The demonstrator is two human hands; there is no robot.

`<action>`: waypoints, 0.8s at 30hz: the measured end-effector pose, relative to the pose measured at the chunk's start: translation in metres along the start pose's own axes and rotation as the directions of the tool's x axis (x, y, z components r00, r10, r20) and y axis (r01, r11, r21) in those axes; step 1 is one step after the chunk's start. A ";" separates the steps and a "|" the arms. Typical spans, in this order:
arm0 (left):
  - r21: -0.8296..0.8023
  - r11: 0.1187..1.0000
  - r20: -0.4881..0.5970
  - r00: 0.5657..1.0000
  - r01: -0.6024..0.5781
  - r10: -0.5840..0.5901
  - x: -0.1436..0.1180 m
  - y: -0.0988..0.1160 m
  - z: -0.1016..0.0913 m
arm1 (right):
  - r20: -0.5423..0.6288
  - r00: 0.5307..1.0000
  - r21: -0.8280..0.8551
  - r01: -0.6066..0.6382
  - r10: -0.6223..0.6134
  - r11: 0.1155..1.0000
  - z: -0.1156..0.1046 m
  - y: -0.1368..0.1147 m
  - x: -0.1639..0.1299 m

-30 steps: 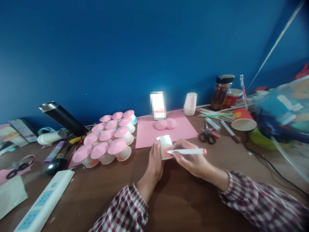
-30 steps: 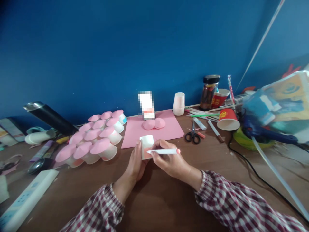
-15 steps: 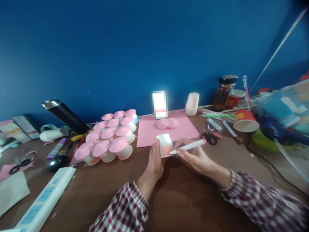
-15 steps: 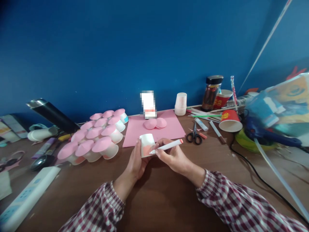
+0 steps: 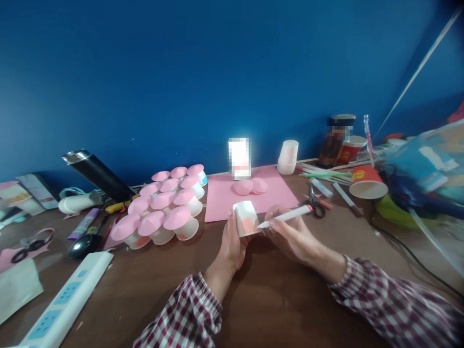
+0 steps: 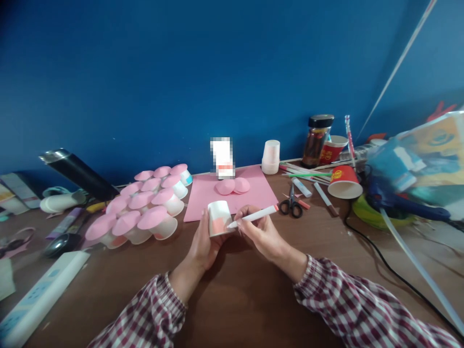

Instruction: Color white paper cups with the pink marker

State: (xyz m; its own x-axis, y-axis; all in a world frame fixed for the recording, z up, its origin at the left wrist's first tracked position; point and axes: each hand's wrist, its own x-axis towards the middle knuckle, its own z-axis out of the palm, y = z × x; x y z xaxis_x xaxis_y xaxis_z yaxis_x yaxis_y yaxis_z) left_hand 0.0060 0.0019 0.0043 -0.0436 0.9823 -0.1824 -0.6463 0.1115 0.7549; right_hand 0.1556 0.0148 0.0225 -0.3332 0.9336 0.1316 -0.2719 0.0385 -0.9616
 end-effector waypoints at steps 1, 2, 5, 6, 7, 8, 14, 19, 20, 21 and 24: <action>-0.010 1.000 0.012 1.000 0.012 -0.012 0.000 0.000 0.000 | -0.031 1.000 0.023 0.007 -0.006 1.000 0.001 -0.001 0.000; -0.013 1.000 0.013 1.000 0.024 -0.024 0.000 0.001 0.000 | -0.068 0.997 0.020 0.028 -0.027 0.999 0.002 -0.002 0.001; -0.011 0.999 0.014 0.999 0.036 -0.035 0.001 0.001 0.001 | -0.144 0.984 -0.065 0.100 -0.108 0.993 0.004 -0.005 0.003; -0.012 0.999 0.018 0.999 0.037 -0.036 0.001 0.001 0.000 | -0.146 0.982 -0.081 0.105 -0.116 0.991 0.004 -0.005 0.003; -0.017 0.999 0.020 0.999 0.040 -0.040 0.001 0.001 0.000 | -0.142 0.984 -0.087 0.101 -0.113 0.991 0.004 -0.005 0.003; -0.025 0.999 0.020 0.999 0.045 -0.045 0.001 0.000 0.000 | -0.134 0.985 -0.085 0.094 -0.105 0.992 0.004 -0.004 0.003; -0.059 0.996 0.028 0.997 0.074 -0.072 0.001 0.000 -0.001 | -0.084 0.988 -0.126 0.118 -0.129 0.985 0.002 0.000 0.002; -0.053 0.996 0.031 0.997 0.077 -0.075 0.001 0.002 0.000 | -0.107 0.987 -0.093 0.107 -0.117 0.990 0.002 0.003 0.001; -0.048 0.996 0.033 0.997 0.076 -0.074 0.000 0.003 0.000 | -0.105 0.988 -0.086 0.104 -0.113 0.991 0.002 0.003 0.001; -0.043 0.996 0.038 0.997 0.076 -0.074 0.000 0.003 0.000 | -0.099 0.989 -0.088 0.102 -0.110 0.991 0.002 0.003 0.002; -0.039 0.996 0.044 0.996 0.078 -0.076 0.000 0.002 0.001 | -0.081 0.990 -0.121 0.103 -0.113 0.987 0.002 0.002 0.002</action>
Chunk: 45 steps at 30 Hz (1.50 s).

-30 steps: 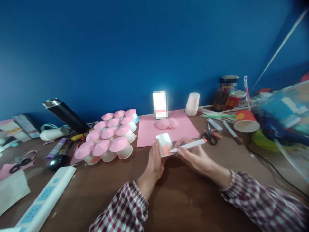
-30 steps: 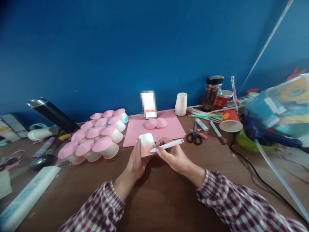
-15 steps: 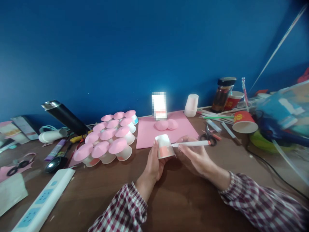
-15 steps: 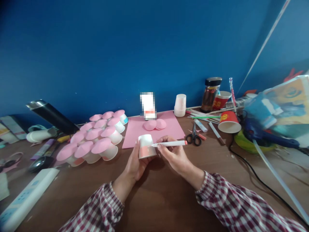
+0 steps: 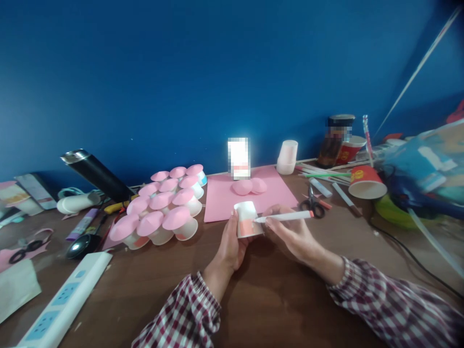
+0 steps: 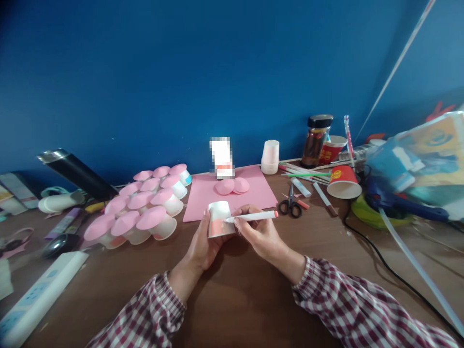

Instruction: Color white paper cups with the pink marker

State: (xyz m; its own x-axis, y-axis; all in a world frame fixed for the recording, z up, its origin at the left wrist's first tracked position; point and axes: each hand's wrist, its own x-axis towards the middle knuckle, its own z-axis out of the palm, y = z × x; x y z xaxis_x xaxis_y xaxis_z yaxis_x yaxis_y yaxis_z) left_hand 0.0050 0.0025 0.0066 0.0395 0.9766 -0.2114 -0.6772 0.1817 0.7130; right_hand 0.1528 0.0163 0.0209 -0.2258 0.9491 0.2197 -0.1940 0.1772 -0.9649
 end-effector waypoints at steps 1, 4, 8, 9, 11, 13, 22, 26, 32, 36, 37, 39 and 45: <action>-0.001 1.000 0.000 1.000 0.002 -0.002 0.000 0.000 0.000 | 0.003 1.000 -0.015 0.003 -0.003 1.000 0.000 -0.001 0.000; -0.010 1.000 0.003 1.000 0.007 -0.007 0.001 0.000 0.000 | 0.023 1.000 -0.041 0.005 -0.004 0.999 0.000 -0.003 0.000; -0.010 1.000 -0.017 1.000 0.009 -0.009 0.000 0.001 0.001 | 0.109 0.994 -0.017 -0.007 0.009 1.000 -0.001 -0.005 -0.001; -0.008 1.000 -0.023 1.000 0.010 -0.011 0.000 0.001 0.001 | 0.131 0.991 -0.016 -0.006 0.008 1.000 -0.002 -0.005 -0.001; -0.005 1.000 -0.030 0.999 0.013 -0.013 -0.001 0.001 0.001 | 0.144 0.990 -0.018 -0.006 0.009 1.000 -0.001 -0.005 -0.002; -0.001 1.000 -0.016 1.000 0.014 -0.014 0.000 0.001 0.000 | 0.117 0.993 -0.005 -0.005 0.005 1.000 -0.001 -0.004 -0.002; 0.009 1.000 0.009 1.000 0.012 -0.012 0.001 -0.001 -0.002 | 0.137 0.990 0.004 -0.034 0.033 0.999 -0.002 0.000 -0.002; 0.009 1.000 0.022 1.000 0.020 -0.020 0.001 0.000 -0.001 | 0.090 0.996 0.007 -0.028 0.027 1.000 -0.002 -0.004 -0.002; 0.024 1.000 -0.007 1.000 0.015 -0.015 0.001 0.001 0.000 | 0.202 0.979 -0.054 0.005 0.006 0.999 -0.004 -0.008 -0.001; 0.000 1.000 0.006 1.000 0.012 -0.012 0.000 0.000 -0.001 | 0.146 0.989 -0.007 -0.004 0.005 1.000 -0.003 -0.006 -0.001; -0.005 1.000 0.006 1.000 0.013 -0.013 0.001 0.000 -0.001 | 0.144 0.990 -0.006 -0.004 0.005 1.000 -0.003 -0.006 -0.001; -0.005 1.000 -0.001 1.000 0.012 -0.012 0.001 0.000 -0.002 | 0.163 0.986 -0.020 -0.009 0.013 1.000 -0.004 -0.005 -0.001; -0.001 1.000 0.002 1.000 0.019 -0.019 0.001 0.000 -0.001 | 0.130 0.991 0.032 -0.043 0.039 0.999 -0.001 -0.004 -0.002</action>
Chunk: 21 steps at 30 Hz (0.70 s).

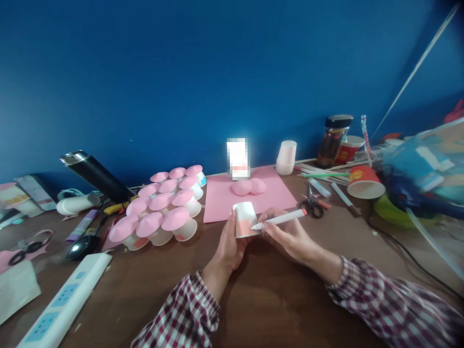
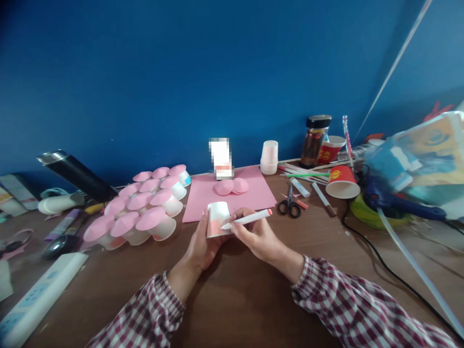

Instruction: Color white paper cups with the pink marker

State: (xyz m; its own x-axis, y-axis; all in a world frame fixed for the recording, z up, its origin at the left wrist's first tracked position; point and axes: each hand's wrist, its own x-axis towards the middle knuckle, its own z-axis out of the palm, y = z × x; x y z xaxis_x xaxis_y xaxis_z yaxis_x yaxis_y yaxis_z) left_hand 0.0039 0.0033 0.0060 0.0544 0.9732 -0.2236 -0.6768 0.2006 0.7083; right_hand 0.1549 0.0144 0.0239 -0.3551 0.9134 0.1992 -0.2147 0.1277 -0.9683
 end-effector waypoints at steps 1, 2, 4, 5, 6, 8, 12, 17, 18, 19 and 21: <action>-0.001 1.000 0.005 1.000 0.003 -0.003 0.000 0.000 0.000 | -0.018 1.000 0.016 0.005 -0.005 1.000 0.001 0.000 0.000; -0.002 1.000 0.007 1.000 0.004 -0.004 0.000 0.001 0.000 | -0.032 0.999 0.024 0.009 -0.008 1.000 0.001 0.000 0.000; -0.009 1.000 -0.003 1.000 0.010 -0.010 -0.001 0.001 0.001 | -0.036 0.999 0.010 0.007 -0.007 1.000 0.001 -0.002 0.000; -0.011 1.000 -0.011 1.000 0.012 -0.012 -0.001 0.002 0.001 | -0.030 1.000 -0.008 0.007 -0.007 1.000 0.001 -0.004 0.000; -0.010 1.000 -0.019 1.000 0.013 -0.013 -0.001 0.002 0.001 | -0.024 1.000 -0.026 0.008 -0.009 1.000 0.001 -0.005 0.000; -0.001 1.000 -0.023 1.000 0.016 -0.016 -0.001 0.002 0.002 | -0.033 0.999 -0.037 0.013 -0.014 0.999 0.002 -0.007 0.000; 0.002 1.000 -0.002 1.000 0.024 -0.024 0.000 0.001 0.001 | -0.095 0.995 0.001 0.014 -0.013 1.000 0.003 -0.005 0.000; -0.003 1.000 0.006 1.000 0.018 -0.018 0.000 0.001 0.001 | -0.084 0.996 0.006 0.017 -0.016 1.000 0.003 -0.001 0.001; -0.004 1.000 0.004 1.000 0.018 -0.018 0.000 0.001 0.001 | -0.077 0.997 0.001 0.018 -0.017 1.000 0.002 -0.001 0.001; -0.004 1.000 0.003 1.000 0.017 -0.017 -0.001 0.001 0.001 | -0.070 0.997 -0.006 0.020 -0.020 1.000 0.001 -0.001 0.001; -0.004 1.000 0.000 1.000 0.013 -0.013 -0.001 0.001 0.001 | -0.035 0.999 -0.029 0.024 -0.025 0.999 -0.001 -0.001 0.001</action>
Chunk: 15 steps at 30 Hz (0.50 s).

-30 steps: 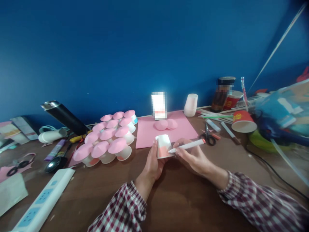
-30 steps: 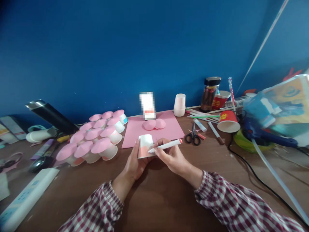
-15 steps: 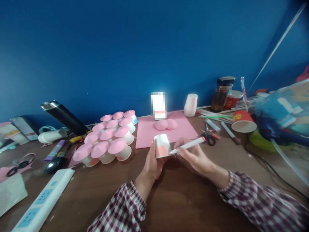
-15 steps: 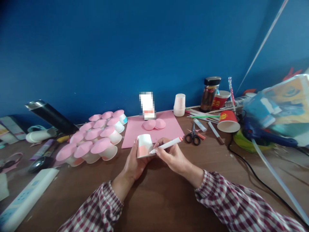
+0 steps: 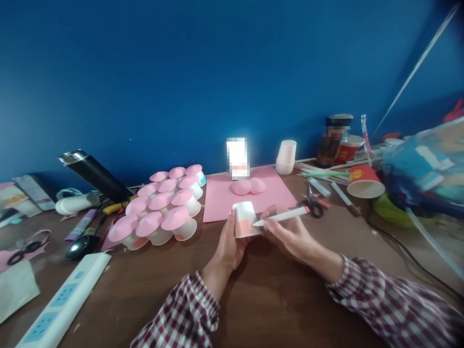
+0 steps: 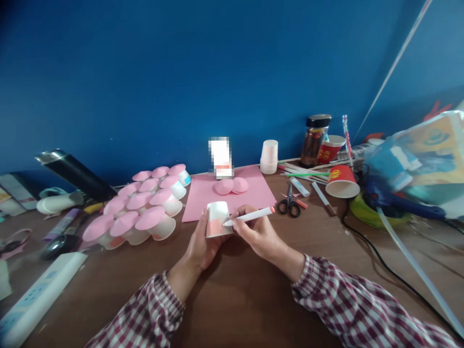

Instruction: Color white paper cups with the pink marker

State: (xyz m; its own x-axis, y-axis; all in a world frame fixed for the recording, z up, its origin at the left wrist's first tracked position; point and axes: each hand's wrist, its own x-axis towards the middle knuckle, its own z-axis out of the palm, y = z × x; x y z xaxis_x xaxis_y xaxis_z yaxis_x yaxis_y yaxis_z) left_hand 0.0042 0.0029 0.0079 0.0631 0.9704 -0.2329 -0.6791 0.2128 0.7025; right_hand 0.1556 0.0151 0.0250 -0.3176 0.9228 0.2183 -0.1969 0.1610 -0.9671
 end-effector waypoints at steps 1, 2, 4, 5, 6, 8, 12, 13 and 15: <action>-0.001 1.000 -0.005 1.000 -0.003 0.003 0.000 0.000 0.000 | 0.022 1.000 -0.017 0.003 -0.003 1.000 -0.001 0.000 0.000; -0.001 1.000 -0.010 1.000 -0.003 0.003 0.000 0.000 0.000 | 0.043 0.999 -0.038 0.007 -0.005 0.999 -0.001 -0.001 -0.001; -0.002 1.000 -0.018 1.000 -0.003 0.003 0.000 0.000 0.000 | 0.065 0.998 -0.075 0.010 -0.006 0.997 -0.001 -0.002 -0.001; -0.002 1.000 -0.019 1.000 -0.003 0.003 0.001 0.000 0.000 | 0.055 0.998 -0.076 0.011 -0.007 0.997 0.000 -0.002 -0.001; 0.000 1.000 -0.016 1.000 -0.003 0.003 0.001 -0.001 -0.001 | 0.036 0.999 -0.064 0.011 -0.009 0.998 0.000 -0.003 -0.001; 0.004 1.000 -0.005 1.000 -0.006 0.006 0.001 -0.001 -0.001 | -0.003 1.000 -0.025 0.004 -0.005 1.000 0.002 -0.003 -0.001; -0.002 1.000 -0.001 1.000 0.000 0.000 0.001 -0.001 -0.001 | 0.028 1.000 -0.023 -0.001 0.002 1.000 0.001 -0.003 -0.001; -0.004 1.000 -0.004 1.000 0.001 -0.001 0.001 -0.001 -0.001 | 0.049 0.999 -0.039 0.001 0.001 0.999 0.000 -0.004 -0.001; -0.005 1.000 -0.005 1.000 0.004 -0.004 0.001 0.000 0.000 | 0.063 0.998 -0.047 0.005 -0.002 0.999 0.000 -0.004 -0.002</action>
State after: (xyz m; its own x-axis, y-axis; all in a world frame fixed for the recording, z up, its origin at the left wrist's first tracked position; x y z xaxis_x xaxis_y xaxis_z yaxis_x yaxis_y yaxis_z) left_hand 0.0039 0.0035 0.0076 0.0623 0.9690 -0.2390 -0.6822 0.2161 0.6985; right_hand 0.1570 0.0130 0.0284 -0.3755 0.8984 0.2278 -0.1545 0.1816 -0.9712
